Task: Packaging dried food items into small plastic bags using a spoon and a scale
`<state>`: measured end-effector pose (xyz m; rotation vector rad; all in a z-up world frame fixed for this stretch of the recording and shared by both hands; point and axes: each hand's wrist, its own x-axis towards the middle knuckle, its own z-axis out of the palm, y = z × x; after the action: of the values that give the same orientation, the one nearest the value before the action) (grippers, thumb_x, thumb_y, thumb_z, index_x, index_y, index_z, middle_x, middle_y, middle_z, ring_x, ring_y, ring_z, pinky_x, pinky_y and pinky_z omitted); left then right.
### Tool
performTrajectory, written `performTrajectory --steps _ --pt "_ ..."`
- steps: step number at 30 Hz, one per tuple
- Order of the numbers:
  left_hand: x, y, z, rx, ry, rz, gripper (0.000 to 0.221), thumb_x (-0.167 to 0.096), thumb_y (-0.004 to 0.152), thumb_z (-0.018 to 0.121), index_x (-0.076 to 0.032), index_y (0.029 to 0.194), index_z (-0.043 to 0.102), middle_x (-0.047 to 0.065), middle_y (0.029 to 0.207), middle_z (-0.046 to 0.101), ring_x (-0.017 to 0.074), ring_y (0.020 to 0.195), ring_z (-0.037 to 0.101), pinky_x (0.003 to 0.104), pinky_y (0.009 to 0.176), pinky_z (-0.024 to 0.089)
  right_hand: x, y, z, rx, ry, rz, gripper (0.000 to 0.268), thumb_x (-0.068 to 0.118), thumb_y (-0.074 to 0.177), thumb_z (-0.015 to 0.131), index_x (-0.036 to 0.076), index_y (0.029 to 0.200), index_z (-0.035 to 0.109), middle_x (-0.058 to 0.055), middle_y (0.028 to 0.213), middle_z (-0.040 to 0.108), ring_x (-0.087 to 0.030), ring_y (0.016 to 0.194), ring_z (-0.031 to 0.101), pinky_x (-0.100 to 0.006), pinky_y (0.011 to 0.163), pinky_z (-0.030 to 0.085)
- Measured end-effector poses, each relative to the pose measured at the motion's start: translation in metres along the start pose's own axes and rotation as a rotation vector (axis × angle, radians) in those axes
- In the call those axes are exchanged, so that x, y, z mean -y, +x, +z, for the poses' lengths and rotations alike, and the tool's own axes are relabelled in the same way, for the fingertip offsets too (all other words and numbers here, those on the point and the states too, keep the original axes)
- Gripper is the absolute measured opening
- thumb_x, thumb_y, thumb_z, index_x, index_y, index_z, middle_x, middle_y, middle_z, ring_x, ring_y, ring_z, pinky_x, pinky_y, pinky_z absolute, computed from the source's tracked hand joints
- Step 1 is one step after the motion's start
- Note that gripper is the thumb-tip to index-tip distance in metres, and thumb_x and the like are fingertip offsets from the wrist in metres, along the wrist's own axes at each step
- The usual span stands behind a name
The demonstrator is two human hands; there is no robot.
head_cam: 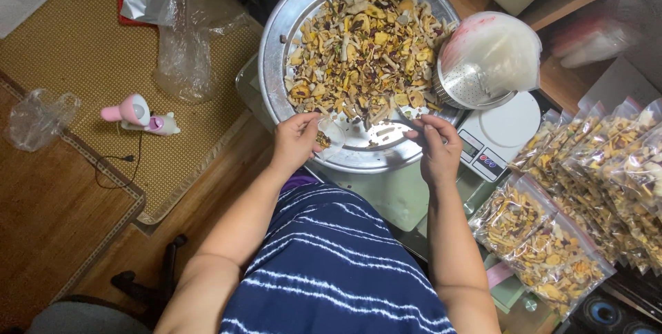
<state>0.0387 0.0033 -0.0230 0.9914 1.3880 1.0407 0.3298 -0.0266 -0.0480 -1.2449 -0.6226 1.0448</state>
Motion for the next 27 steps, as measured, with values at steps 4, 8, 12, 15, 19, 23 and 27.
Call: performTrajectory --steps 4,8,12,15,19,23,27 --pt "0.006 0.006 0.007 0.001 -0.01 -0.002 0.025 -0.004 0.095 0.06 0.009 0.114 0.07 0.025 0.095 0.075 0.0254 0.046 0.07 0.024 0.032 0.055 0.022 -0.028 0.023 0.092 -0.036 -0.052 0.018 -0.001 0.099 0.059 -0.005 0.114 0.068 -0.028 0.098 0.073 -0.034 0.081 0.077 -0.042 0.075 0.067" --pt "-0.007 0.005 0.01 0.019 0.033 -0.005 0.025 -0.005 0.094 0.06 0.009 0.112 0.071 0.024 0.099 0.075 0.0268 0.047 0.071 0.026 0.033 0.057 0.019 -0.048 0.046 0.342 -0.317 -0.297 0.023 -0.009 0.094 0.058 -0.005 0.109 0.075 -0.024 0.095 0.075 -0.033 0.081 0.078 -0.044 0.076 0.065" --pt "-0.002 0.007 0.011 0.01 0.027 -0.007 0.026 -0.004 0.095 0.059 0.009 0.114 0.07 0.025 0.1 0.075 0.0272 0.048 0.07 0.025 0.033 0.058 0.042 -0.068 0.078 0.544 -0.726 -0.753 0.027 -0.005 0.093 0.06 0.007 0.11 0.078 -0.012 0.1 0.076 -0.03 0.085 0.077 -0.041 0.077 0.064" --pt "0.002 0.006 0.007 -0.009 0.008 -0.026 0.027 -0.005 0.095 0.058 0.008 0.115 0.07 0.026 0.103 0.074 0.0283 0.051 0.071 0.026 0.034 0.058 0.046 -0.064 0.067 0.467 -0.641 -0.668 0.029 -0.006 0.094 0.056 0.005 0.11 0.078 -0.012 0.103 0.077 -0.029 0.091 0.076 -0.04 0.082 0.063" --pt "-0.003 0.003 0.001 -0.017 -0.003 -0.017 0.026 -0.005 0.095 0.059 0.009 0.115 0.07 0.026 0.099 0.075 0.0282 0.049 0.071 0.026 0.034 0.058 0.013 -0.039 0.028 0.277 -0.333 -0.421 0.021 -0.007 0.099 0.054 -0.008 0.112 0.071 -0.025 0.095 0.072 -0.031 0.08 0.074 -0.046 0.075 0.064" --pt "-0.003 0.001 -0.005 -0.021 0.004 -0.013 0.023 -0.004 0.094 0.06 0.005 0.111 0.073 0.023 0.084 0.075 0.0267 0.046 0.069 0.025 0.034 0.058 -0.027 -0.021 0.005 0.021 -0.244 0.27 0.021 0.002 0.092 0.056 -0.005 0.108 0.068 -0.022 0.087 0.071 -0.025 0.065 0.073 -0.04 0.062 0.067" --pt "-0.007 0.0 -0.008 -0.021 0.001 0.002 0.023 -0.005 0.095 0.06 0.006 0.111 0.072 0.024 0.082 0.075 0.0254 0.044 0.068 0.025 0.034 0.057 -0.055 -0.01 -0.003 -0.023 -0.3 0.502 0.024 0.003 0.087 0.055 -0.006 0.106 0.067 -0.024 0.084 0.07 -0.028 0.062 0.074 -0.046 0.059 0.068"
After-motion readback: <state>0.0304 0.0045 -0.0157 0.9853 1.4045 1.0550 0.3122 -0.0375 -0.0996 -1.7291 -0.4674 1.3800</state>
